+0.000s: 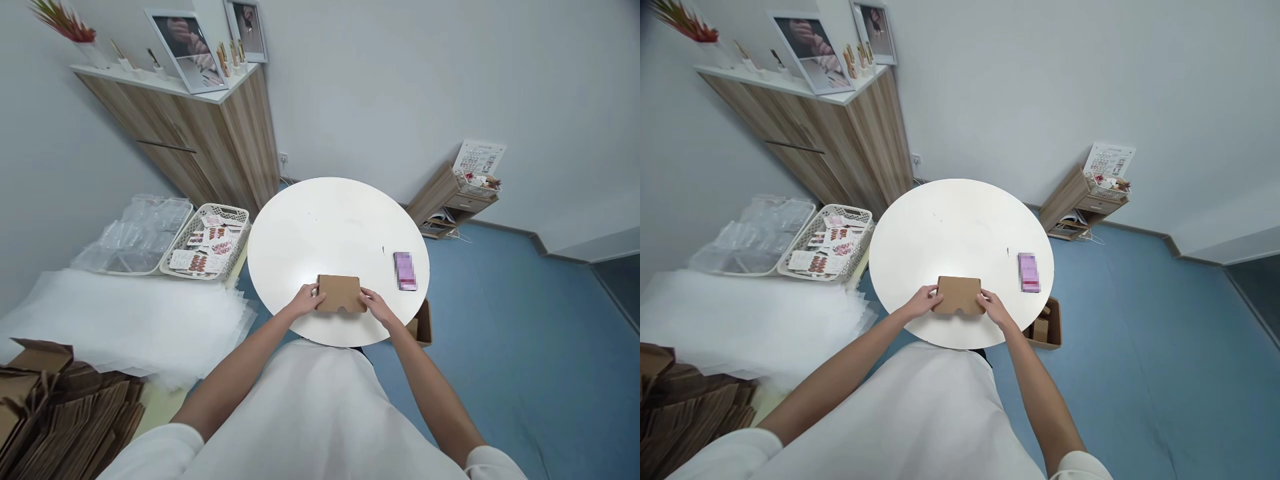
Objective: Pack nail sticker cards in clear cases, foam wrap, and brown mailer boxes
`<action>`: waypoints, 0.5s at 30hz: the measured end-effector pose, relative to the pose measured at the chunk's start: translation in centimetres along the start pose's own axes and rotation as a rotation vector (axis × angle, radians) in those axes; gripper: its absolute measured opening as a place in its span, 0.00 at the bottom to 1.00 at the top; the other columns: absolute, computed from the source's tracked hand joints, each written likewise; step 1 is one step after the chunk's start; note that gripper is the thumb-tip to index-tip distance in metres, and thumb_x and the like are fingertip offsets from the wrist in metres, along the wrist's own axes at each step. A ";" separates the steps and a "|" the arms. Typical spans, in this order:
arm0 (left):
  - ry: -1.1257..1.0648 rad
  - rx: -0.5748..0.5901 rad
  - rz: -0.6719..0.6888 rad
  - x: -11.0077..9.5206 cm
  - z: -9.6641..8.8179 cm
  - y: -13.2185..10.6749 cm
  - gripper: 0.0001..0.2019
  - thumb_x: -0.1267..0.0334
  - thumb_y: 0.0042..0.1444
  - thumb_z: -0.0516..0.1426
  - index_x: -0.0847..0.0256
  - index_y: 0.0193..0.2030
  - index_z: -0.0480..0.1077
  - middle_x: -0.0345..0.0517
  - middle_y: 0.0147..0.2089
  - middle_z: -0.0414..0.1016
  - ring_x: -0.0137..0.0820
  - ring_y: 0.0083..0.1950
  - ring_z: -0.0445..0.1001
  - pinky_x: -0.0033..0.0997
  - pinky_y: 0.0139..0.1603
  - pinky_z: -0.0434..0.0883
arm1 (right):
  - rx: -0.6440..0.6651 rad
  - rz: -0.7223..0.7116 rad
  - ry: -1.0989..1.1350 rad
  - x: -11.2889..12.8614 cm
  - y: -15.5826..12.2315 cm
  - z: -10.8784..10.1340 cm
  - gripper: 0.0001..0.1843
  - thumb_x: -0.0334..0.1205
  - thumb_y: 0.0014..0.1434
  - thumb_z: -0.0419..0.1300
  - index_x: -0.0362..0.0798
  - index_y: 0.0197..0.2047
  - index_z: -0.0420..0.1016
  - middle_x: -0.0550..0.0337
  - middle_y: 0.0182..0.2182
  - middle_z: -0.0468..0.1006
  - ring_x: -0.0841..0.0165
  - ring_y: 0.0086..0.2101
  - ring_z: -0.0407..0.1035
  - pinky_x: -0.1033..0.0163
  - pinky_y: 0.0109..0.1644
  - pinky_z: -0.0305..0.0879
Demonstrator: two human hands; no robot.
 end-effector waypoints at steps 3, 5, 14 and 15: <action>0.153 -0.104 -0.071 1.6 0.0 0.0 0.31 0.55 0.46 0.54 0.63 0.58 0.55 0.56 0.53 0.63 0.34 0.39 0.70 0.35 0.44 0.64 | -0.196 0.109 -0.087 -2.7 0.6 -0.5 0.31 0.50 0.49 0.54 0.49 0.56 0.59 0.52 0.51 0.66 0.63 0.44 0.66 0.59 0.45 0.62; 0.236 -0.154 -0.118 2.5 0.0 0.0 0.33 0.57 0.46 0.54 0.64 0.59 0.51 0.59 0.56 0.58 0.34 0.41 0.70 0.35 0.45 0.64 | -0.279 0.161 -0.144 -4.3 1.0 -0.6 0.33 0.48 0.47 0.55 0.48 0.57 0.57 0.51 0.49 0.67 0.64 0.41 0.67 0.60 0.43 0.63; 0.377 -0.266 -0.061 2.6 -0.4 -0.5 0.26 0.59 0.49 0.51 0.63 0.56 0.55 0.56 0.55 0.61 0.41 0.57 0.58 0.39 0.53 0.57 | -0.439 0.081 -0.209 -4.8 0.6 -1.1 0.28 0.48 0.46 0.54 0.48 0.51 0.62 0.51 0.49 0.66 0.60 0.50 0.60 0.57 0.51 0.55; 0.370 -0.267 -0.056 2.6 -0.5 -0.8 0.25 0.60 0.49 0.51 0.63 0.55 0.56 0.55 0.55 0.61 0.41 0.57 0.58 0.39 0.53 0.57 | -0.431 0.069 -0.210 -4.6 0.2 -1.1 0.27 0.47 0.47 0.54 0.49 0.51 0.63 0.52 0.50 0.66 0.61 0.50 0.59 0.57 0.52 0.55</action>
Point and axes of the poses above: each hand's wrist, its own y-axis towards the middle knuckle, its own z-axis out of the palm, x = y × z, the point moved 9 cm from there along y, towards the middle knuckle
